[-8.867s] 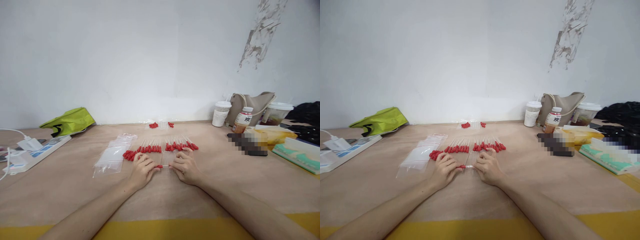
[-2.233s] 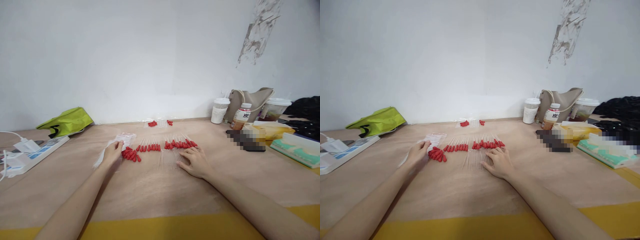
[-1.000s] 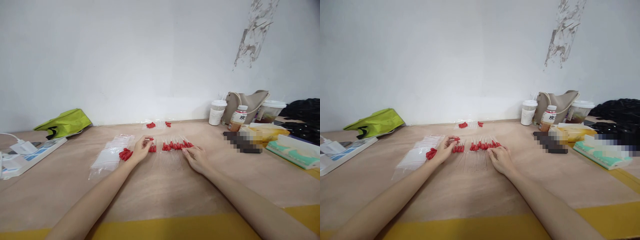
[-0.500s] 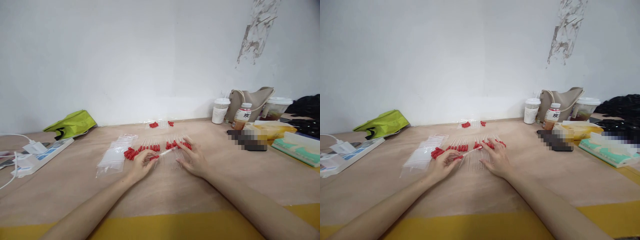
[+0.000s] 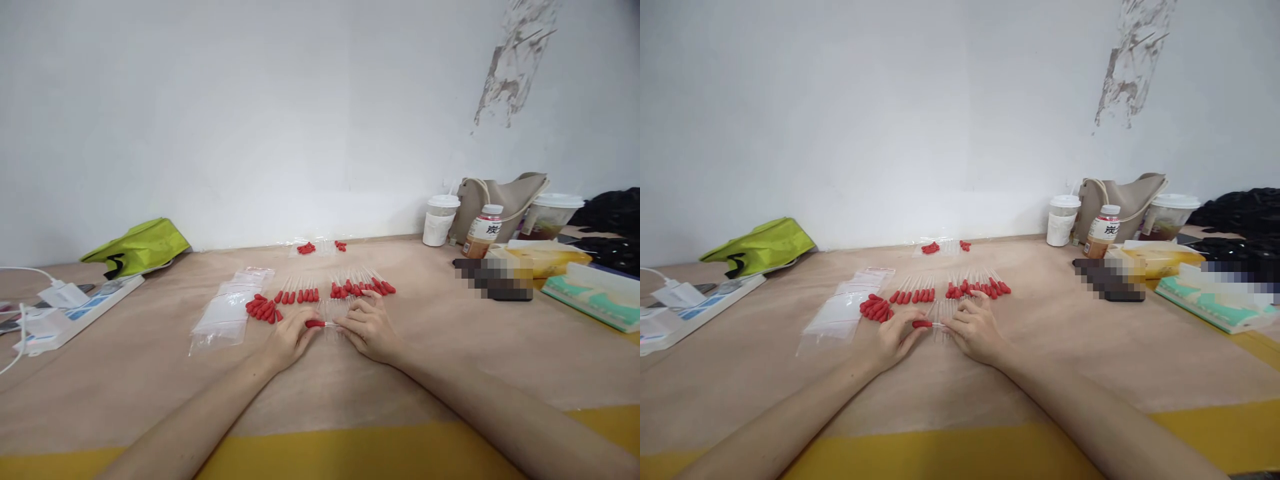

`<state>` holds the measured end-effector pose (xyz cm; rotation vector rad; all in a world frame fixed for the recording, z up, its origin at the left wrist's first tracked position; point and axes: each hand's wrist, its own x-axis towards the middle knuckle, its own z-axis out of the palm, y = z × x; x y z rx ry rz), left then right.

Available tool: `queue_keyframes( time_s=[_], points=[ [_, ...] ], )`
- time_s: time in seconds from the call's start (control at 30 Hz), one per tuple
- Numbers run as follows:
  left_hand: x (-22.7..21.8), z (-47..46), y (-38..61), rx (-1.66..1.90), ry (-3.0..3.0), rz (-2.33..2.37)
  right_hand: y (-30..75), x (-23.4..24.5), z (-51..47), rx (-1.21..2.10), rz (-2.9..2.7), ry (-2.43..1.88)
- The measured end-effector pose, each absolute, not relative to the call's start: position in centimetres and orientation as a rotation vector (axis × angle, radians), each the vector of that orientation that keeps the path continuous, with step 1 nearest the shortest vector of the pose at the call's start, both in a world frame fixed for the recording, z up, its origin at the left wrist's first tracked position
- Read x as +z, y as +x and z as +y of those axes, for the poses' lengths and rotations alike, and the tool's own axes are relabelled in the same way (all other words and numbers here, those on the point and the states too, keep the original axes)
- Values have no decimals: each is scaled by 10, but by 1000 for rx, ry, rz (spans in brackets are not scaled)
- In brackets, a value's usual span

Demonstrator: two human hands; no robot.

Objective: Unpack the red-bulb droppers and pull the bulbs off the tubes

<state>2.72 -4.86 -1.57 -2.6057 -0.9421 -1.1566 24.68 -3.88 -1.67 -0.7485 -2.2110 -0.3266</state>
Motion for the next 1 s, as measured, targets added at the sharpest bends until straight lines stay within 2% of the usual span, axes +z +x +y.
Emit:
queue_keyframes(
  time_s=[0.53,1.0],
  points=[
    [4,-62,33,-707,-2508,-938,255,-12,-47,-345,-2235,-721],
    [4,-68,28,-812,-2455,-873,271,-16,-45,-305,-2219,-630]
  ],
)
